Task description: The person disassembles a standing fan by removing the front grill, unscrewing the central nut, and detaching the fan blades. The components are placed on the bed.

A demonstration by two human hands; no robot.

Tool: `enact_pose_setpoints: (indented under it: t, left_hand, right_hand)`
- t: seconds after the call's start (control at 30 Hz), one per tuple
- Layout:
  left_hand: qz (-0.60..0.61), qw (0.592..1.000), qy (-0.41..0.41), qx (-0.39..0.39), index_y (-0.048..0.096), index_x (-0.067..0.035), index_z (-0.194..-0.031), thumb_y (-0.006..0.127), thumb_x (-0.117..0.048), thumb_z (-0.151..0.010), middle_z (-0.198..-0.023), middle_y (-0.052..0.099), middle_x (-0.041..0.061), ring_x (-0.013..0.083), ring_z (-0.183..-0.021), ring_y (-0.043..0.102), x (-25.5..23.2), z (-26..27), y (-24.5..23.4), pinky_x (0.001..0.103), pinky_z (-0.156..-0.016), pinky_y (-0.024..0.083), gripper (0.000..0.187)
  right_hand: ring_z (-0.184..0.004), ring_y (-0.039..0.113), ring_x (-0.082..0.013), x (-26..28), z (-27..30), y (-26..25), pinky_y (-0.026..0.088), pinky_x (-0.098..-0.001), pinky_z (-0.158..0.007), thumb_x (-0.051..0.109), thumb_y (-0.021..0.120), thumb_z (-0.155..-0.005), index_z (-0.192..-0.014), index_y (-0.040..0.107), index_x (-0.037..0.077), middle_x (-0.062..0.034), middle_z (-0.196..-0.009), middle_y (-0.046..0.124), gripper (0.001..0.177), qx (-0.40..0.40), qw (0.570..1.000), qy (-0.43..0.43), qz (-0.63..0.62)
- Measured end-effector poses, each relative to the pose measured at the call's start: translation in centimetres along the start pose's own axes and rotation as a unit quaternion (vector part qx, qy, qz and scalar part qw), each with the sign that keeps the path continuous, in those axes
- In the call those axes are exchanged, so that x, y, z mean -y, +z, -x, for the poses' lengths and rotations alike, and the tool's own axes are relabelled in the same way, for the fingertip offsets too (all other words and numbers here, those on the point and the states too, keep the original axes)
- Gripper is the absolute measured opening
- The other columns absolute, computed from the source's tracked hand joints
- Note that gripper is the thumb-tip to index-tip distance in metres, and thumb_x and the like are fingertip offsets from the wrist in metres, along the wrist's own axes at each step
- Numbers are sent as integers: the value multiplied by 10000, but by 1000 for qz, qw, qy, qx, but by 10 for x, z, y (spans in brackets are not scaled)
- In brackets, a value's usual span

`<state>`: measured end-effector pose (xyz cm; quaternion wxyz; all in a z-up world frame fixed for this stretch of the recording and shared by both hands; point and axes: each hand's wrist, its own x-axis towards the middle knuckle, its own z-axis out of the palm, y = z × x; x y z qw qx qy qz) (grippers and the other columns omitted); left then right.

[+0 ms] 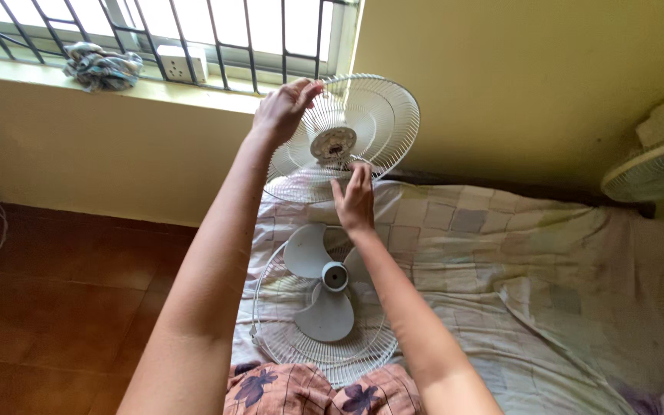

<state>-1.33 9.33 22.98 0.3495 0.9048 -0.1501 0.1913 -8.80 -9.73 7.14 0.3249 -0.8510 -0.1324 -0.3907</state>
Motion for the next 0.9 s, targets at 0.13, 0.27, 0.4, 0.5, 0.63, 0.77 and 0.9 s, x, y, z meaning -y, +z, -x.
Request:
enact_pose_setpoints:
  t: [0.13,0.27,0.4,0.5,0.63,0.77,0.9]
  left_hand:
    - [-15,1000,1,-10,707,-197,-1155,350,-788,-928,-944,789,-19,221,-911,736,8,-6,6,440,-762,557,727]
    - [-39,998,29,-34,788,-207,-918,369,-846,-869,-839,785,-41,186,-780,721,15,-22,7,395,-638,513,766]
    - [-41,999,17,-22,796,-244,-829,390,-896,-778,-730,763,-40,120,-598,663,17,-50,10,294,-472,406,770]
    - [-21,999,13,-25,792,-267,-823,392,-917,-729,-712,767,-80,54,-543,645,19,-59,12,264,-408,343,769]
    - [-13,1000,-7,6,785,-242,-842,398,-912,-769,-744,769,-90,25,-578,665,25,-55,14,241,-421,384,777]
    - [-25,998,-41,26,774,-237,-834,392,-929,-736,-755,773,-102,43,-614,689,16,-57,11,257,-437,407,797]
    - [-31,998,-46,21,784,-238,-793,391,-963,-698,-740,773,-78,68,-677,711,11,-48,7,300,-547,511,831]
  right_hand:
    - [-1167,578,-410,-2,-40,33,532,-469,-1013,230,847,-811,-1279,408,-55,-272,-1242,526,703,-29,998,59,-26]
    - [-1226,541,-457,0,-41,61,500,-493,-1049,206,865,-827,-1326,397,-67,-300,-1291,504,737,-64,993,97,-27]
    - [-1242,561,-420,16,-40,63,510,-472,-1049,226,832,-825,-1358,396,-24,-268,-1335,495,732,-72,983,161,-55]
    - [-1284,531,-428,24,-46,54,515,-471,-1049,254,825,-802,-1344,416,3,-274,-1389,440,725,-96,977,182,-60]
    - [-1347,478,-442,8,-51,64,421,-517,-1197,348,859,-810,-1332,390,-33,-279,-1368,435,799,-58,986,159,-3]
    - [-1421,213,-582,-28,-46,121,269,-613,-1170,398,795,-897,-1468,98,-185,-456,-1500,164,1073,-126,979,116,108]
    - [-1481,227,-556,-57,-29,158,286,-582,-1231,396,697,-995,-1548,-5,-109,-416,-1578,137,1027,-136,976,40,167]
